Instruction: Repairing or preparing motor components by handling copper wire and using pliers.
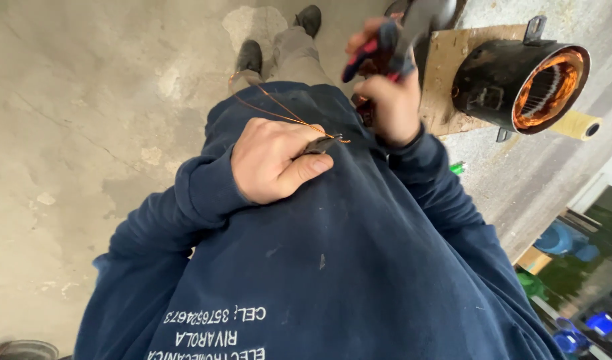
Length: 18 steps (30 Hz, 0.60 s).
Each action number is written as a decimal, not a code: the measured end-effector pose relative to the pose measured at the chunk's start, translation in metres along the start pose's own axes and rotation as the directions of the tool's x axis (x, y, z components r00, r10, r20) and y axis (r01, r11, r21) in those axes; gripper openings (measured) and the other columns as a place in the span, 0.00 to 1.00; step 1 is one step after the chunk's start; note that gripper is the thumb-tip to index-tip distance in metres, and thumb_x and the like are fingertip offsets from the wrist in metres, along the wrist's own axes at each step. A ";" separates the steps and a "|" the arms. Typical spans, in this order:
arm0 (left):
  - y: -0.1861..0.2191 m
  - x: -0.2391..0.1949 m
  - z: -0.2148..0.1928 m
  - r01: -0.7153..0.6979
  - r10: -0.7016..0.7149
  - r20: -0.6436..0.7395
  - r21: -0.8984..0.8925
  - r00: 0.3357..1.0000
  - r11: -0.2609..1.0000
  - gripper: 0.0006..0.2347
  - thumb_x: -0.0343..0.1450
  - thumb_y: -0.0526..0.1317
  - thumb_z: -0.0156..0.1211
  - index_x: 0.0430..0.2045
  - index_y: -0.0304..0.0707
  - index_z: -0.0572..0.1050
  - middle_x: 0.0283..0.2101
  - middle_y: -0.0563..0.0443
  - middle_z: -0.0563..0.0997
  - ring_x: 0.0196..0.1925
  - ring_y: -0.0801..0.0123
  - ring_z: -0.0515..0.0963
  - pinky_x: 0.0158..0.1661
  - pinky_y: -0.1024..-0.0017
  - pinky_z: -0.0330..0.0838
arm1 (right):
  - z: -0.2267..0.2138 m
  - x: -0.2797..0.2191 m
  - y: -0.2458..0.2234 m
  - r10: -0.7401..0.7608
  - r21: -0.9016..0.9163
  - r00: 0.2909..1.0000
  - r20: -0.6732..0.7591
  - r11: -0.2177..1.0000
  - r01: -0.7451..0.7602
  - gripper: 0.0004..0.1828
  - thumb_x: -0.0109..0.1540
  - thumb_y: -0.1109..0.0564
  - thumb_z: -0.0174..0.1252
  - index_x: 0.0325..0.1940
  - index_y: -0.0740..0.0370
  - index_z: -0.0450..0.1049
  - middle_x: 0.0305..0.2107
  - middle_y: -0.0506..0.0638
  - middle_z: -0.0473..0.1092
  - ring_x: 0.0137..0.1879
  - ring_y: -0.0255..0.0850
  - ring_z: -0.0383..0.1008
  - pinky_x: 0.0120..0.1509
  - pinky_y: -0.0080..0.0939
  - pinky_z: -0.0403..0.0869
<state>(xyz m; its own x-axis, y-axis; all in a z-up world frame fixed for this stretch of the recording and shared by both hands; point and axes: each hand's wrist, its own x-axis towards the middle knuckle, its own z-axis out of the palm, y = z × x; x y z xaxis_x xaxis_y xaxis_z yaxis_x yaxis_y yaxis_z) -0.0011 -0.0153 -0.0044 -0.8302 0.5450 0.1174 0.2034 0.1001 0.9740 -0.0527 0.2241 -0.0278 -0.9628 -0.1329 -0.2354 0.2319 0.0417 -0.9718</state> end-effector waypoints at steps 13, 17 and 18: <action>-0.008 -0.005 -0.017 0.057 -0.054 -0.051 0.060 0.997 0.997 0.12 0.76 0.46 0.57 0.29 0.35 0.73 0.26 0.44 0.75 0.31 0.47 0.77 0.32 0.59 0.68 | -0.156 0.103 0.057 -0.128 -0.221 0.991 -0.031 0.968 0.118 0.12 0.76 0.55 0.61 0.51 0.69 0.72 0.41 0.53 0.73 0.44 0.40 0.73 0.52 0.42 0.72; -0.014 0.003 -0.023 0.067 -0.067 0.005 0.050 0.998 0.997 0.13 0.75 0.47 0.57 0.28 0.35 0.74 0.25 0.44 0.75 0.30 0.47 0.77 0.31 0.60 0.68 | -0.162 0.110 0.047 -0.536 -0.756 0.843 -0.047 0.571 0.321 0.15 0.70 0.56 0.65 0.46 0.74 0.71 0.37 0.61 0.74 0.42 0.52 0.74 0.46 0.50 0.72; -0.017 0.005 -0.024 0.079 -0.080 0.028 0.044 0.996 0.996 0.13 0.75 0.47 0.57 0.29 0.35 0.74 0.25 0.44 0.75 0.30 0.47 0.77 0.31 0.60 0.68 | -0.169 0.108 0.051 -0.604 -0.855 0.796 -0.040 0.433 0.285 0.16 0.67 0.56 0.65 0.46 0.74 0.71 0.37 0.63 0.75 0.43 0.57 0.76 0.46 0.53 0.72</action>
<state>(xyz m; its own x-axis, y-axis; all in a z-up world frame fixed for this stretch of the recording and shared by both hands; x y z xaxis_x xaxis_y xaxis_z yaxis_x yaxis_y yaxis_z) -0.0216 -0.0341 -0.0154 -0.8292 0.5579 0.0337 0.1600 0.1792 0.9707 -0.1681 0.3788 -0.1007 -0.9121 -0.0913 0.3997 -0.2931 0.8269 -0.4799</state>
